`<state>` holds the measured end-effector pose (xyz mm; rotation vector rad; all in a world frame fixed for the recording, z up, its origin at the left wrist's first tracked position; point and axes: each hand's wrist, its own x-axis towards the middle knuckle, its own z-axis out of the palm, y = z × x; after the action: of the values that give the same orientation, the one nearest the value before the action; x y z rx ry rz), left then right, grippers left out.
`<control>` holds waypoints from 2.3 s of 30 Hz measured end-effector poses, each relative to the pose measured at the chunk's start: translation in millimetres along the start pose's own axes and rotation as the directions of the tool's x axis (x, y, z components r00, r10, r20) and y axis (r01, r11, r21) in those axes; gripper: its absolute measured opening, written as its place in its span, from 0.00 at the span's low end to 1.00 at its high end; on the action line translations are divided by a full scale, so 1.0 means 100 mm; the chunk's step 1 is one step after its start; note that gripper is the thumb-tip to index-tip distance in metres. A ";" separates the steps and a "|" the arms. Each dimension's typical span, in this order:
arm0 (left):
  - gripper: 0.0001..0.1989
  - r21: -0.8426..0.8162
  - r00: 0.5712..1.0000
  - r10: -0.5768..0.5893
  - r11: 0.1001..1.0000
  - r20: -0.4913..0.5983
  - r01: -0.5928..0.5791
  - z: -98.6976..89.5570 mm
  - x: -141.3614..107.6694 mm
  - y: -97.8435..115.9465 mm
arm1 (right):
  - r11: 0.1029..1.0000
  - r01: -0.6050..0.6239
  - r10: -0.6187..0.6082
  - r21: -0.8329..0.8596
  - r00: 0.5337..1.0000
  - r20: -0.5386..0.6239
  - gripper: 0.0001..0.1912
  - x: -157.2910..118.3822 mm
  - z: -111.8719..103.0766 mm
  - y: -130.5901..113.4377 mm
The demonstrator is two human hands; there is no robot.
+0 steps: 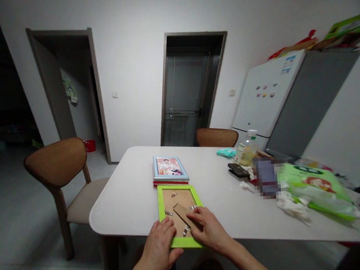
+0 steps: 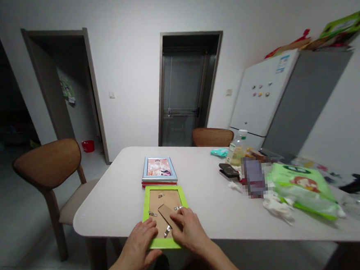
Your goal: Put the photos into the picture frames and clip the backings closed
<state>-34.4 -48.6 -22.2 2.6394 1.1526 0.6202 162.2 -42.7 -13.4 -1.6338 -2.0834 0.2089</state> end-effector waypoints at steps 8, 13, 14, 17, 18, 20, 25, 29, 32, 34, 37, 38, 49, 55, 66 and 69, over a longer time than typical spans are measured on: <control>0.20 0.001 0.999 -0.044 0.999 0.027 0.044 -0.07 0.02 0.03 | 0.959 0.276 -0.274 -0.070 0.961 0.030 0.11 -0.08 0.00 -0.14; 0.25 0.020 0.996 -0.077 0.997 0.046 0.076 -0.09 0.03 0.03 | 0.935 0.344 -0.338 -0.082 0.938 0.078 0.12 -0.16 -0.08 -0.13; 0.25 0.024 0.996 -0.080 0.997 0.048 0.079 -0.09 0.03 0.02 | 0.931 0.353 -0.346 -0.088 0.934 0.086 0.12 -0.17 -0.09 -0.12; 0.26 0.032 0.995 -0.084 0.996 0.052 0.082 -0.06 0.03 0.01 | 0.921 0.376 -0.365 -0.099 0.924 0.113 0.14 -0.19 -0.11 -0.07; 0.26 0.032 0.995 -0.084 0.996 0.053 0.083 -0.06 0.03 0.01 | 0.917 0.386 -0.373 -0.101 0.919 0.125 0.15 -0.20 -0.12 -0.06; 0.27 0.029 0.995 -0.087 0.996 0.055 0.085 -0.05 0.02 0.01 | 0.910 0.400 -0.384 -0.106 0.912 0.142 0.17 -0.20 -0.12 -0.04; 0.27 0.013 0.993 -0.105 0.994 0.060 0.105 -0.07 0.02 0.01 | 0.910 0.403 -0.384 -0.093 0.907 0.173 0.20 -0.22 -0.17 -0.06; 0.25 -0.022 0.995 -0.086 0.996 0.042 0.087 -0.06 0.02 -0.02 | 0.917 0.398 -0.391 -0.033 0.910 0.138 0.20 -0.19 -0.19 -0.08; 0.21 -0.056 0.998 -0.061 0.997 0.004 0.061 -0.03 0.00 -0.05 | 0.949 0.314 -0.313 -0.001 0.948 0.064 0.14 -0.04 -0.10 -0.13; 0.21 -0.075 0.998 -0.056 0.996 -0.019 0.055 -0.02 -0.01 -0.07 | 0.968 0.252 -0.252 -0.006 0.967 0.039 0.14 0.12 0.01 -0.20; 0.24 -0.091 0.998 -0.057 0.994 -0.040 0.054 0.01 -0.01 -0.08 | 0.985 0.164 -0.163 -0.044 0.986 0.030 0.13 0.39 0.18 -0.31; 0.25 -0.094 0.998 -0.055 0.994 -0.041 0.051 0.01 -0.01 -0.09 | 0.989 0.133 -0.131 -0.063 0.991 0.031 0.12 0.47 0.23 -0.34; 0.24 -0.138 0.995 -0.097 0.986 -0.013 0.094 0.04 0.00 -0.12 | 0.975 0.165 -0.158 -0.147 0.986 0.057 0.12 0.60 0.39 -0.35; 0.25 -0.120 0.991 -0.130 0.984 0.032 0.133 -0.03 0.03 -0.07 | 0.966 0.241 -0.239 -0.092 0.970 0.036 0.11 0.54 0.31 -0.30; 0.17 -0.063 0.989 -0.122 0.990 0.080 0.127 -0.17 0.10 0.04 | 0.978 -0.075 0.066 -0.193 0.996 -0.052 0.12 0.38 0.01 0.35; 0.20 -0.061 0.985 -0.151 0.986 0.078 0.156 -0.15 0.09 0.05 | 0.983 -0.033 0.027 -0.179 0.999 -0.032 0.12 0.35 0.02 0.36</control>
<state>-32.4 -45.4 -4.1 2.4670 1.2762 0.5198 187.0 0.5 -20.1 -1.7618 -2.1083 0.0068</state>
